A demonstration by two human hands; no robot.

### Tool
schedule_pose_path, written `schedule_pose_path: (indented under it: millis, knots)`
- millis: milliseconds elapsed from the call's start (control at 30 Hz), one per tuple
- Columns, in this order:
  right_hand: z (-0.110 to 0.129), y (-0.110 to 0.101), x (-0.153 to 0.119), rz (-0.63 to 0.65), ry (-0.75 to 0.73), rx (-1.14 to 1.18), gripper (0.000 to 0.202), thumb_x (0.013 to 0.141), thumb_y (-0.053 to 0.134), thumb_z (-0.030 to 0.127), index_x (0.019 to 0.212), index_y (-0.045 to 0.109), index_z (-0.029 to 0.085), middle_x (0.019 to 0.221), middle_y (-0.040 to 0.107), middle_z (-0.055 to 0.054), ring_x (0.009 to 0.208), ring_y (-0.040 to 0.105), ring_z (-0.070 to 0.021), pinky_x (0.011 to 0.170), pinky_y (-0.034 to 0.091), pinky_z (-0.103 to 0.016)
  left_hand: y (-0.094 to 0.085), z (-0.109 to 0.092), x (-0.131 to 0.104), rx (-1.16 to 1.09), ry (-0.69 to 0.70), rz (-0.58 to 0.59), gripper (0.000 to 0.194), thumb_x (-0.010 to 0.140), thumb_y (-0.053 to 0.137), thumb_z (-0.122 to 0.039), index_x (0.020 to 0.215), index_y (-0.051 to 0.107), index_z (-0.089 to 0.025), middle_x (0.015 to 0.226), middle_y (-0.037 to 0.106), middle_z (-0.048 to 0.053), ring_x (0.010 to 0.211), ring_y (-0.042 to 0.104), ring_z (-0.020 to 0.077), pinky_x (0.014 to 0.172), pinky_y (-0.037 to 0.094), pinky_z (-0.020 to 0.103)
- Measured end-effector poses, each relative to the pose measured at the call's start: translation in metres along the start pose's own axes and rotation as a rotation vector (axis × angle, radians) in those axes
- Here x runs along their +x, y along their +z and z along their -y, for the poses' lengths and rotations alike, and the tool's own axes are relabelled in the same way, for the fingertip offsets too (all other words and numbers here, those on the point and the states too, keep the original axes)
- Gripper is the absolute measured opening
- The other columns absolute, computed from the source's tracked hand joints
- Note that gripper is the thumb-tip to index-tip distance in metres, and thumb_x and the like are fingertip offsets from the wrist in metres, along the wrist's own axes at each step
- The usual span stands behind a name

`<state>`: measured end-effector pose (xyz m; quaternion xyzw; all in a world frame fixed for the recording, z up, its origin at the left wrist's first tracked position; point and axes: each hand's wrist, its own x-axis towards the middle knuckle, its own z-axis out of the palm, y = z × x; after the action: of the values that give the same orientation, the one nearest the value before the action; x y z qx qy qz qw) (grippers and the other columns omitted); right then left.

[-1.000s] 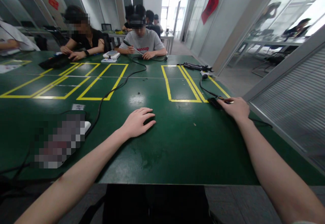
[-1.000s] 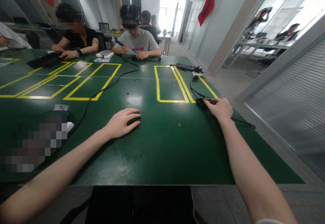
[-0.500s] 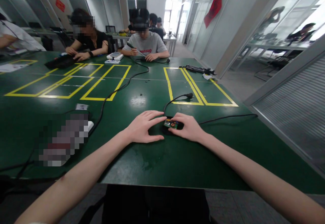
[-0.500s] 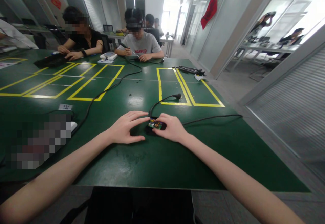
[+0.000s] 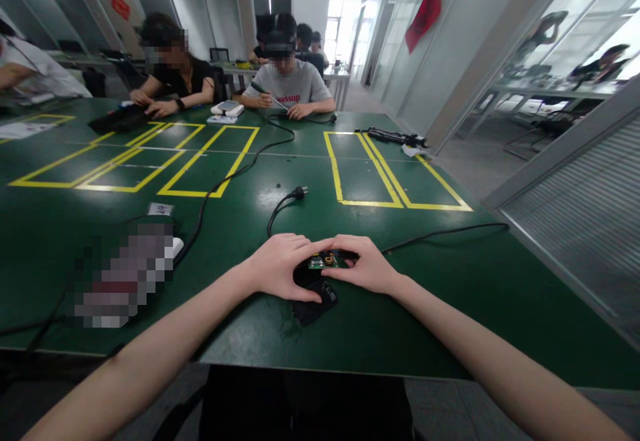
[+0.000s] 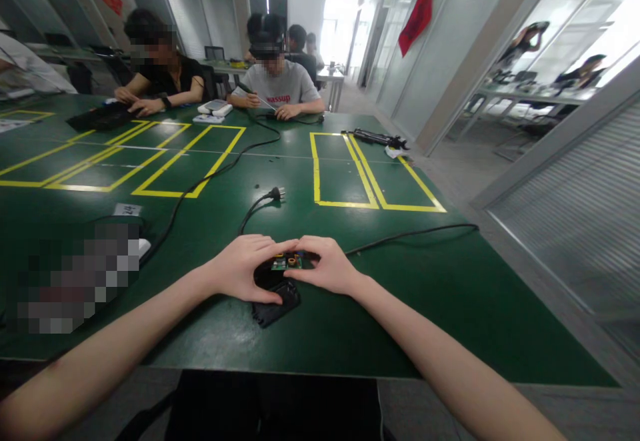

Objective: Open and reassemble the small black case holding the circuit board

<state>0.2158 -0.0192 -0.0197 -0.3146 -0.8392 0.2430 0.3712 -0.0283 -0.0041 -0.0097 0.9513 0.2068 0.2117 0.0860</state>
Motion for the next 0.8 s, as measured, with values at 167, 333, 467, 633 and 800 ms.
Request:
schedule_pose_path:
  millis: [167,333,467,633,800]
  knots:
    - [0.003,0.004,-0.004,0.063,0.025,0.114,0.029,0.085,0.081,0.040,0.104,0.074,0.019,0.093,0.076,-0.005,0.071,0.067,-0.0148,0.055,0.049,-0.023,-0.003,-0.004,-0.001,0.013,0.000,0.025,0.097,0.078,0.080,-0.065,0.155,0.042,-0.019,0.116,0.074,0.013,0.104,0.071,0.0288,0.093,0.054,0.040]
    - [0.003,0.006,-0.004,0.135,-0.018,0.085,0.026,0.083,0.083,0.033,0.104,0.073,0.021,0.115,0.073,-0.009,0.100,0.071,-0.0227,0.075,0.058,-0.030,-0.008,-0.005,0.003,0.067,-0.032,0.053,0.100,0.073,0.083,-0.066,0.152,0.046,-0.018,0.132,0.069,0.017,0.120,0.067,0.0329,0.108,0.049,0.046]
    - [0.006,0.010,-0.001,0.140,-0.013,-0.006,0.025,0.082,0.082,0.029,0.104,0.071,0.022,0.122,0.068,-0.010,0.109,0.069,-0.0250,0.091,0.059,-0.038,-0.008,-0.002,0.006,0.064,-0.103,0.063,0.104,0.071,0.084,-0.068,0.153,0.046,-0.017,0.136,0.068,0.018,0.126,0.065,0.0342,0.110,0.048,0.046]
    - [0.008,0.016,-0.001,0.144,0.067,-0.155,0.029,0.082,0.077,0.027,0.111,0.073,0.023,0.131,0.064,-0.011,0.113,0.069,-0.0274,0.090,0.060,-0.040,-0.004,0.006,0.007,0.068,-0.156,0.020,0.095,0.075,0.081,-0.068,0.152,0.049,-0.023,0.144,0.064,0.016,0.134,0.059,0.0343,0.112,0.047,0.047]
    - [0.005,0.015,0.000,0.165,0.077,-0.228,0.036,0.083,0.075,0.029,0.119,0.074,0.023,0.136,0.062,-0.011,0.113,0.070,-0.0266,0.095,0.059,-0.041,-0.005,0.011,0.005,0.046,-0.107,0.004,0.089,0.079,0.077,-0.070,0.149,0.052,-0.021,0.138,0.067,0.016,0.127,0.063,0.0325,0.110,0.048,0.047]
